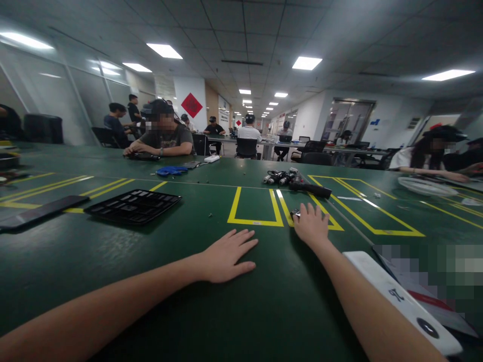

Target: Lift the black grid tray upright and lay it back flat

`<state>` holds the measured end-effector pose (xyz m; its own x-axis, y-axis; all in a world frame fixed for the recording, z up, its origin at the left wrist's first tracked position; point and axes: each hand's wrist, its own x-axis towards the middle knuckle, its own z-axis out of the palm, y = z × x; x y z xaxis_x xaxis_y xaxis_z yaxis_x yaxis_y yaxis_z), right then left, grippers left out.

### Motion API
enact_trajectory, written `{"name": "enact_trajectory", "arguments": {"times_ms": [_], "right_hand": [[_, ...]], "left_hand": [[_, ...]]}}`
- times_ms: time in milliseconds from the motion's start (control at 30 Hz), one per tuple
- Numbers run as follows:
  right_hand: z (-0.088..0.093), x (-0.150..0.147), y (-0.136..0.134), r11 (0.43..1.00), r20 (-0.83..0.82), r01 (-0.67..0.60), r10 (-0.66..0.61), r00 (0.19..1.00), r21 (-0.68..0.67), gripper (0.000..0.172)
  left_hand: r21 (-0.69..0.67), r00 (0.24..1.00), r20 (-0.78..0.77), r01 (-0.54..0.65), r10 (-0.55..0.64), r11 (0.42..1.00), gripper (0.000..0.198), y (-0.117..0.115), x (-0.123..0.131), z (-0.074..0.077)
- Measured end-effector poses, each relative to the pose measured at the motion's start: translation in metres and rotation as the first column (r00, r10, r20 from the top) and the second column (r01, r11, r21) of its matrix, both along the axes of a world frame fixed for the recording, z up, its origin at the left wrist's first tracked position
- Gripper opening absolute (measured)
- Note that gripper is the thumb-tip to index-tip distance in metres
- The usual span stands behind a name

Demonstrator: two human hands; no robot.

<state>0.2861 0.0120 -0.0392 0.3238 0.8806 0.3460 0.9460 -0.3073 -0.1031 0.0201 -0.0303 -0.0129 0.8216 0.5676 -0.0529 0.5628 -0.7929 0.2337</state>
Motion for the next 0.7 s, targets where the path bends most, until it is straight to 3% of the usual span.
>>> {"name": "enact_trajectory", "arguments": {"times_ms": [100, 200, 300, 333, 400, 467, 600, 700], "right_hand": [[-0.008, 0.007, 0.000, 0.997, -0.030, 0.026, -0.028, 0.999, -0.069, 0.045], [-0.009, 0.005, 0.000, 0.998, -0.009, 0.028, -0.029, 1.000, -0.053, 0.040], [-0.007, 0.003, -0.001, 0.999, -0.007, 0.031, -0.032, 0.999, -0.040, 0.038], [-0.006, 0.002, -0.001, 0.999, -0.009, 0.033, -0.033, 0.999, -0.038, 0.037], [-0.004, 0.002, -0.001, 0.999, -0.012, 0.038, -0.038, 0.999, -0.035, 0.037], [-0.004, 0.002, -0.001, 0.998, -0.019, 0.041, -0.042, 0.999, -0.046, 0.036], [-0.004, 0.002, 0.000, 0.997, -0.016, 0.039, -0.040, 0.999, -0.063, 0.038], [-0.004, 0.001, 0.000, 0.997, -0.013, 0.037, -0.038, 0.999, -0.069, 0.040]], "left_hand": [[0.023, 0.999, 0.035, -0.016, 0.015, 1.000, 0.055, 0.002, 0.000, 0.000], [0.171, 0.990, 0.096, -0.123, 0.107, 0.978, 0.043, 0.019, -0.003, 0.001], [0.357, 0.926, 0.129, -0.378, 0.356, 0.854, 0.038, 0.050, -0.010, 0.005], [0.362, 0.882, 0.149, -0.469, 0.447, 0.805, 0.037, 0.061, -0.014, 0.005], [0.263, 0.785, 0.196, -0.619, 0.588, 0.740, 0.033, 0.081, -0.021, 0.005], [0.106, 0.716, 0.238, -0.691, 0.656, 0.715, 0.022, 0.095, -0.028, 0.002], [-0.112, 0.640, 0.358, -0.693, 0.680, 0.712, 0.006, 0.108, -0.041, -0.001], [-0.332, 0.480, 0.493, -0.667, 0.726, 0.667, 0.009, 0.117, -0.058, 0.013]]}}
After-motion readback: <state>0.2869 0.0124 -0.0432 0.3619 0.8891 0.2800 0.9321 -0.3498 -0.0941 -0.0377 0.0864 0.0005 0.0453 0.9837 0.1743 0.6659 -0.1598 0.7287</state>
